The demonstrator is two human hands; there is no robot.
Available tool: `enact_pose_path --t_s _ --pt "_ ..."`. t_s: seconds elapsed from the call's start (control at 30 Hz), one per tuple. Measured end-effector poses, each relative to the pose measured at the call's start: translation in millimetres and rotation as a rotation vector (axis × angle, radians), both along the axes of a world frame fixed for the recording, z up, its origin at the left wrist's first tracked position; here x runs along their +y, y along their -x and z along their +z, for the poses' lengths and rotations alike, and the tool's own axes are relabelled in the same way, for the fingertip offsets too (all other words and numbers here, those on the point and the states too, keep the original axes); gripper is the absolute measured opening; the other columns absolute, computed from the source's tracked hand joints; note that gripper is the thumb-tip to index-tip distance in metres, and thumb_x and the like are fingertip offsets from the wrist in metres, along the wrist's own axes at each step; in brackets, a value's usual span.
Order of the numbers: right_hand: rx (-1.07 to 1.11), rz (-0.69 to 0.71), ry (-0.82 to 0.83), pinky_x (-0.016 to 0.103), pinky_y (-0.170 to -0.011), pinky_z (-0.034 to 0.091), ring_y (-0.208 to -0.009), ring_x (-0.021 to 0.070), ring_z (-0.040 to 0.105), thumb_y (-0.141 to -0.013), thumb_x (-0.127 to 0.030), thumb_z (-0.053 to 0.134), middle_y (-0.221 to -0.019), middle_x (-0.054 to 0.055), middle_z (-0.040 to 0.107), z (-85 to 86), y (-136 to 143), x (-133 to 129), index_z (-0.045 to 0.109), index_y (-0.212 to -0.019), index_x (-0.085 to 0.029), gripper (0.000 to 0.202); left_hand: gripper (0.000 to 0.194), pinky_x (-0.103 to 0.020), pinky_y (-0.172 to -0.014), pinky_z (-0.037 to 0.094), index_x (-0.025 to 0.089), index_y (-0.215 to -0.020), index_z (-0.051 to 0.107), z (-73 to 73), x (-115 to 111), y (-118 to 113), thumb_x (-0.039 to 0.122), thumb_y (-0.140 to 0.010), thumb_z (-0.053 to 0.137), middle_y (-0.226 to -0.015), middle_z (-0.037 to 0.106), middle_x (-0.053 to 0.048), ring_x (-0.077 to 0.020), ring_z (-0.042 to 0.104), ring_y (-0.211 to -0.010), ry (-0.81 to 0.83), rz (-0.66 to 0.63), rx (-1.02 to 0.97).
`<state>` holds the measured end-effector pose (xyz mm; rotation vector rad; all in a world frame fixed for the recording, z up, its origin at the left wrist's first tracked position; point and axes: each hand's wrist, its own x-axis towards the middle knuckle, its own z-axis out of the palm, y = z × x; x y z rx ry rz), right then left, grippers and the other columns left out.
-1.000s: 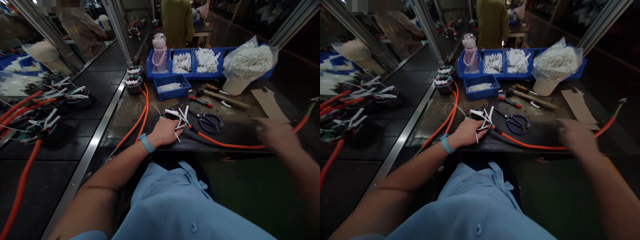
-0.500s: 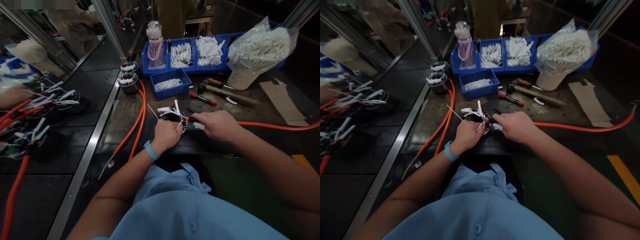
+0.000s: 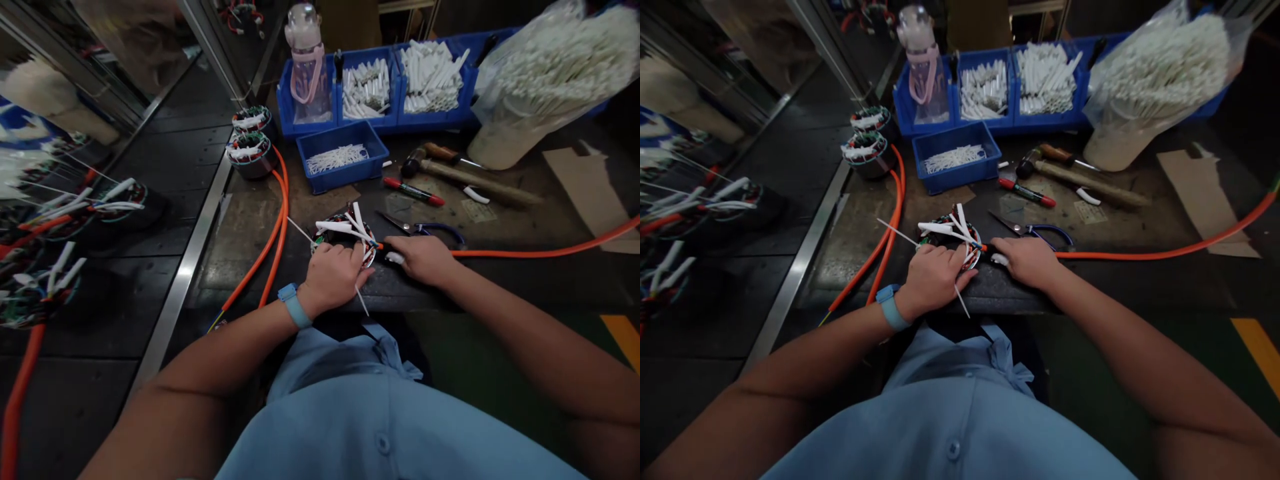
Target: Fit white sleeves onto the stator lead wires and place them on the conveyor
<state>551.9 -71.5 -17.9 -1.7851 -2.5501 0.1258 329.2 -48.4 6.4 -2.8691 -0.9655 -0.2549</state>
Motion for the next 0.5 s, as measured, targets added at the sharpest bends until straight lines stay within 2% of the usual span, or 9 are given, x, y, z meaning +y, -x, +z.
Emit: enact_pose_path --t_s 0.1,0.17,0.23,0.33,0.43,0.47,0.5 --pt "-0.007 -0.022 0.011 0.027 -0.060 0.037 -0.086 0.0217 0.063 -0.086 -0.026 0.043 -0.106 0.007 0.068 -4.7 2 -1 0.054 -0.115 -0.022 0.031 0.054 -0.039 -0.075 0.039 0.009 -0.116 0.052 -3.7 -1 5 0.054 -0.086 0.048 -0.086 0.064 -0.010 -0.0251 0.058 -0.081 -0.034 -0.004 -0.077" --pt "0.004 -0.028 0.006 0.028 -0.061 0.038 -0.088 0.0223 0.064 -0.087 -0.028 0.043 -0.107 0.006 0.068 -6.2 3 -3 0.054 -0.116 -0.022 0.032 0.055 -0.040 -0.082 0.040 0.010 -0.120 0.050 -8.4 -1 10 0.053 -0.086 0.050 -0.090 0.065 -0.009 -0.0234 0.058 -0.084 -0.053 -0.058 -0.197" --pt "0.022 -0.044 -0.003 0.028 -0.064 0.040 -0.089 0.0224 0.064 -0.088 -0.030 0.042 -0.107 0.007 0.067 -5.9 6 -6 0.055 -0.116 -0.022 0.032 0.043 -0.037 -0.081 0.042 0.015 -0.119 0.051 -14.3 0 15 0.044 -0.088 0.052 -0.089 0.066 -0.006 -0.0200 0.059 -0.083 -0.083 -0.132 -0.326" --pt "0.103 -0.041 0.000 0.029 -0.068 0.043 -0.090 0.0219 0.064 -0.089 -0.036 0.043 -0.106 0.010 0.067 -2.2 9 -8 0.057 -0.114 -0.019 0.033 0.023 -0.032 -0.069 0.042 0.019 -0.107 0.058 -21.3 3 16 0.031 -0.086 0.057 -0.082 0.066 -0.003 -0.0168 0.058 -0.074 -0.133 -0.183 -0.446" --pt "0.344 0.015 0.041 0.028 -0.074 0.046 -0.090 0.0188 0.063 -0.085 -0.038 0.053 -0.102 0.006 0.068 8.2 -8 1 0.059 -0.111 -0.020 0.032 0.015 -0.030 -0.065 0.041 0.019 -0.097 0.061 -22.9 6 14 0.026 -0.083 0.059 -0.077 0.066 -0.002 -0.0154 0.058 -0.069 -0.153 -0.182 -0.481" --pt "0.435 -0.053 -0.010 0.028 -0.074 0.046 -0.088 0.0177 0.063 -0.082 -0.036 0.057 -0.099 0.004 0.068 14.6 -21 8 0.060 -0.107 -0.021 0.029 0.014 -0.030 -0.064 0.041 0.019 -0.095 0.061 -22.8 7 13 0.024 -0.083 0.059 -0.075 0.066 -0.002 -0.0152 0.059 -0.069 -0.161 -0.183 -0.483" --pt "0.511 -0.184 -0.112 0.027 -0.074 0.047 -0.085 0.0169 0.063 -0.080 -0.032 0.060 -0.096 0.004 0.068 22.9 -38 17 0.062 -0.102 -0.020 0.025 0.012 -0.030 -0.063 0.040 0.019 -0.094 0.062 -22.5 8 12 0.023 -0.082 0.059 -0.074 0.066 -0.002 -0.0150 0.059 -0.068 -0.173 -0.186 -0.486"
